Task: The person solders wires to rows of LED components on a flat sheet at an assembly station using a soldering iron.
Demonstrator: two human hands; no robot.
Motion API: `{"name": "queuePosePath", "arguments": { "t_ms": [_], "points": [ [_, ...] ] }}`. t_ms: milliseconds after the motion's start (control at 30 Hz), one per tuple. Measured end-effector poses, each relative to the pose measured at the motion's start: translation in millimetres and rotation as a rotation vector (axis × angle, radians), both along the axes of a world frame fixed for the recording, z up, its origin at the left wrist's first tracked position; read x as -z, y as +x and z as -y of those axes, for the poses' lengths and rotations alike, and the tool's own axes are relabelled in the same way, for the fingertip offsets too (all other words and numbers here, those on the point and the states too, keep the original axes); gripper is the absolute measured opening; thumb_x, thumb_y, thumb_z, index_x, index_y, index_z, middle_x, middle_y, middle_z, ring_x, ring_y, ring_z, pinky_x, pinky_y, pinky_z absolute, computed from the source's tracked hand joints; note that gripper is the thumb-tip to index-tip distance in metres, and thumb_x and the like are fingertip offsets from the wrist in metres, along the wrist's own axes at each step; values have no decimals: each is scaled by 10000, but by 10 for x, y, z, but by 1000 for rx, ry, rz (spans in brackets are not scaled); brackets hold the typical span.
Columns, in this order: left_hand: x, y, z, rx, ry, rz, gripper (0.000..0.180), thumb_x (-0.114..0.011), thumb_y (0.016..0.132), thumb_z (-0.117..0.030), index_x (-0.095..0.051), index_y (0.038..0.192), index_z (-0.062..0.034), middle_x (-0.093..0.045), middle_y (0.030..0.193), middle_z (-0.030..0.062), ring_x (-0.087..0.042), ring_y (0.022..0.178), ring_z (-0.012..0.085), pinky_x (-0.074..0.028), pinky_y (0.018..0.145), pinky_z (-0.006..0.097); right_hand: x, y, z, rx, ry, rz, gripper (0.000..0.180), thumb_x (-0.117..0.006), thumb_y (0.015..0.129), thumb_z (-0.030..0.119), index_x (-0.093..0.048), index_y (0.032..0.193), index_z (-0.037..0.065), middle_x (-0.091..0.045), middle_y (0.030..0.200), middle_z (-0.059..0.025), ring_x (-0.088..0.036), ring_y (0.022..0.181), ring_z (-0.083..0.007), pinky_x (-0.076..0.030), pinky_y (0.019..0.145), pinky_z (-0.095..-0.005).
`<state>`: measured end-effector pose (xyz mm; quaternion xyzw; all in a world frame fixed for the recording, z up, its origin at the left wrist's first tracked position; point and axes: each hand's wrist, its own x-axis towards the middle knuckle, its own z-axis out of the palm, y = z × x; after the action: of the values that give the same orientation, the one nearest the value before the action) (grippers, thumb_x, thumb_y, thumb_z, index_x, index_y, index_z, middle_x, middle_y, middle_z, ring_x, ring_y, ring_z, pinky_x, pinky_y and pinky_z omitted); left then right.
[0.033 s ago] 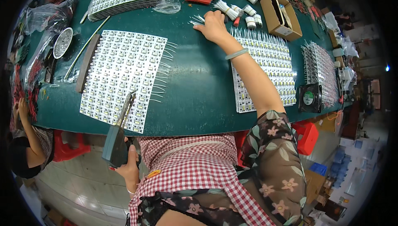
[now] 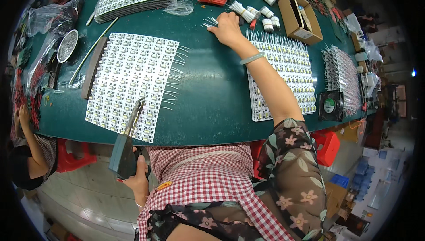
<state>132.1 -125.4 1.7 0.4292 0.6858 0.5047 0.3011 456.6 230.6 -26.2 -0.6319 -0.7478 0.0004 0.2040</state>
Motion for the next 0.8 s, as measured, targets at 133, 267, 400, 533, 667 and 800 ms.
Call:
{"name": "queuePosePath", "arguments": {
  "t_ms": [133, 267, 400, 533, 667, 800],
  "points": [
    [66, -57, 50, 4, -19, 9, 319, -677, 879, 26, -603, 1190, 33, -640, 925, 69, -517, 579, 74, -410, 494, 230, 85, -77, -164, -22, -187, -91, 228, -732, 857, 170, -645, 975, -5, -585, 1061, -231, -551, 1002, -410, -457, 892, -480],
    [61, -50, 17, 15, 4, -33, 317, -679, 878, 20, -607, 1187, 29, -638, 861, 60, -533, 582, 75, -419, 506, 226, 80, -165, -103, -36, -61, -17, 117, -708, 848, 112, -641, 877, 20, -598, 980, -190, -572, 955, -380, -476, 839, -469],
    [12, 6, -14, 9, -47, 55, 282, -716, 854, -8, -632, 1119, 40, -655, 851, 66, -575, 642, 98, -452, 558, 245, 38, -150, -25, -63, 30, -17, 110, -722, 819, 93, -627, 826, 37, -591, 930, -147, -579, 947, -339, -484, 819, -454],
    [58, 40, 30, -85, -69, 148, 249, -789, 802, -54, -665, 992, 51, -690, 917, 95, -644, 771, 152, -509, 659, 294, -11, -127, -4, -49, 90, 2, 129, -729, 815, 124, -620, 806, 55, -633, 849, -129, -624, 852, -340, -500, 748, -463],
    [70, 14, 60, 52, 58, 25, 294, -657, 868, 68, -611, 1159, 69, -638, 810, 61, -537, 567, 73, -415, 488, 229, -41, -177, 59, -72, 24, -49, 105, -725, 821, 138, -653, 827, 62, -654, 844, -140, -647, 856, -344, -505, 729, -464],
    [-2, 72, 104, -43, -108, 202, 340, -794, 811, -60, -611, 1076, 50, -652, 1017, 107, -630, 866, 159, -492, 752, 281, -103, -136, 102, -54, -41, -106, 74, -712, 824, 133, -704, 852, 65, -661, 873, -142, -648, 865, -352, -507, 747, -457]
  ]
}}
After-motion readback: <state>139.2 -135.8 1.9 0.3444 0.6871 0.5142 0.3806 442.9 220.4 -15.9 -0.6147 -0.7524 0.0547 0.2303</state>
